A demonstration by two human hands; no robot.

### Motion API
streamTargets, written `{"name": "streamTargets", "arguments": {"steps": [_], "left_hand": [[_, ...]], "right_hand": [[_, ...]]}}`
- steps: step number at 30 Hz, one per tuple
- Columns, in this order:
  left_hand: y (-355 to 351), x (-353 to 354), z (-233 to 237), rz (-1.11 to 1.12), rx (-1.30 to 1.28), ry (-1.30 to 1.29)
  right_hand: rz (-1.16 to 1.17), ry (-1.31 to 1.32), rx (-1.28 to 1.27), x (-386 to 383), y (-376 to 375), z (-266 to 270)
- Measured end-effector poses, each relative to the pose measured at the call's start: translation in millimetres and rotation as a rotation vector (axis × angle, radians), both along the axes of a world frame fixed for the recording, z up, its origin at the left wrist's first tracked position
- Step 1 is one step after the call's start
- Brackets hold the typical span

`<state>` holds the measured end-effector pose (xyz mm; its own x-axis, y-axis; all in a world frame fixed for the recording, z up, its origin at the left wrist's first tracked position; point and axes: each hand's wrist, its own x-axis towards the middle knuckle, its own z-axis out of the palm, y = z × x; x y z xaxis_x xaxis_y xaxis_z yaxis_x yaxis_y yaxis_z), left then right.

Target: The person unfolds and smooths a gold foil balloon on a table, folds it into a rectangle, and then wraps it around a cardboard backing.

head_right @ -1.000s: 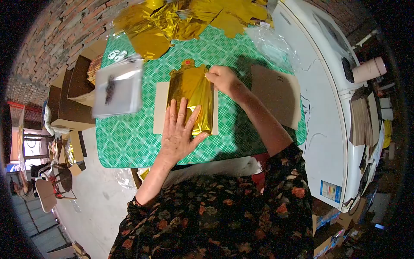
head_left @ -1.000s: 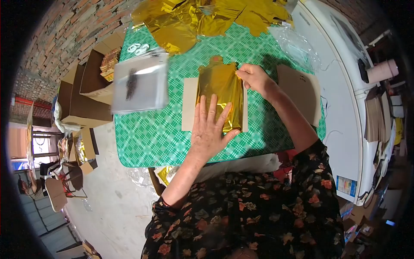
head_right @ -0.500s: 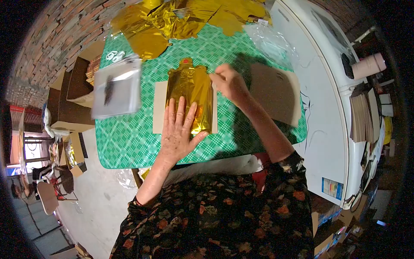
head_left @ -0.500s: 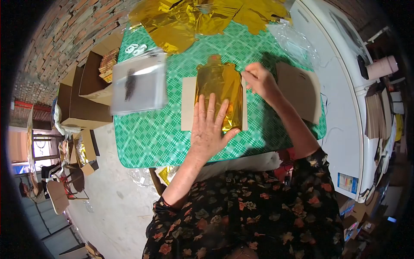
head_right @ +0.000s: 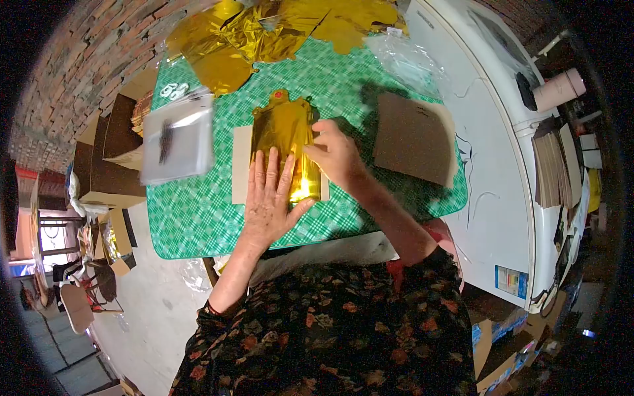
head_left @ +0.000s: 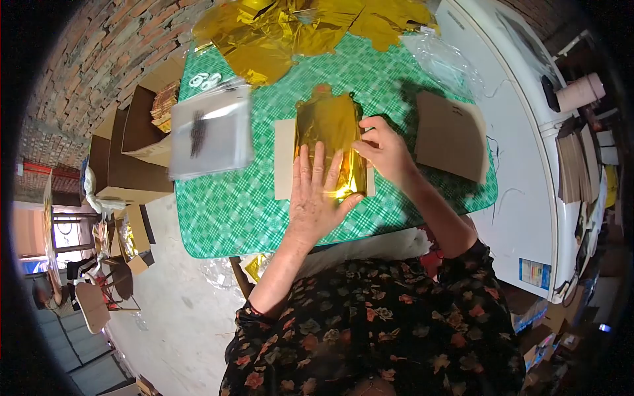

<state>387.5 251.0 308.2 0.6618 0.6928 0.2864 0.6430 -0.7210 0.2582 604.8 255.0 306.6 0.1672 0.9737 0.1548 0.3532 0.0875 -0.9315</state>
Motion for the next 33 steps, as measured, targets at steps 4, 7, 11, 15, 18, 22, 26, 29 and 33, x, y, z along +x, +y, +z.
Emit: {"name": "streamTargets", "arguments": {"steps": [4,7,11,15,18,22,26,29,33], "left_hand": [[0,0,-1,-0.008,0.008,-0.028],[0,0,0,-0.008,0.011,-0.03],[0,0,-1,-0.001,0.02,-0.016],[0,1,1,0.007,0.009,0.013],[-1,0,2,0.012,-0.001,0.022],[-1,0,1,0.013,-0.005,0.014],[-1,0,0,0.014,-0.003,0.023],[-1,0,0,0.016,-0.007,0.017],[0,0,1,0.015,-0.012,0.016]], "right_hand": [[-0.025,0.105,-0.076,-10,5,9],[0.02,0.18,-0.113,-3,20,-1],[0.076,0.231,-0.24,5,35,10],[0.105,0.153,-0.372,13,52,22],[0.136,0.097,-0.431,15,57,29],[0.221,0.036,-0.438,17,64,35],[0.272,-0.026,-0.391,16,68,38],[0.251,0.009,-0.421,20,73,40],[-0.001,-0.27,-0.045,26,58,29]]}}
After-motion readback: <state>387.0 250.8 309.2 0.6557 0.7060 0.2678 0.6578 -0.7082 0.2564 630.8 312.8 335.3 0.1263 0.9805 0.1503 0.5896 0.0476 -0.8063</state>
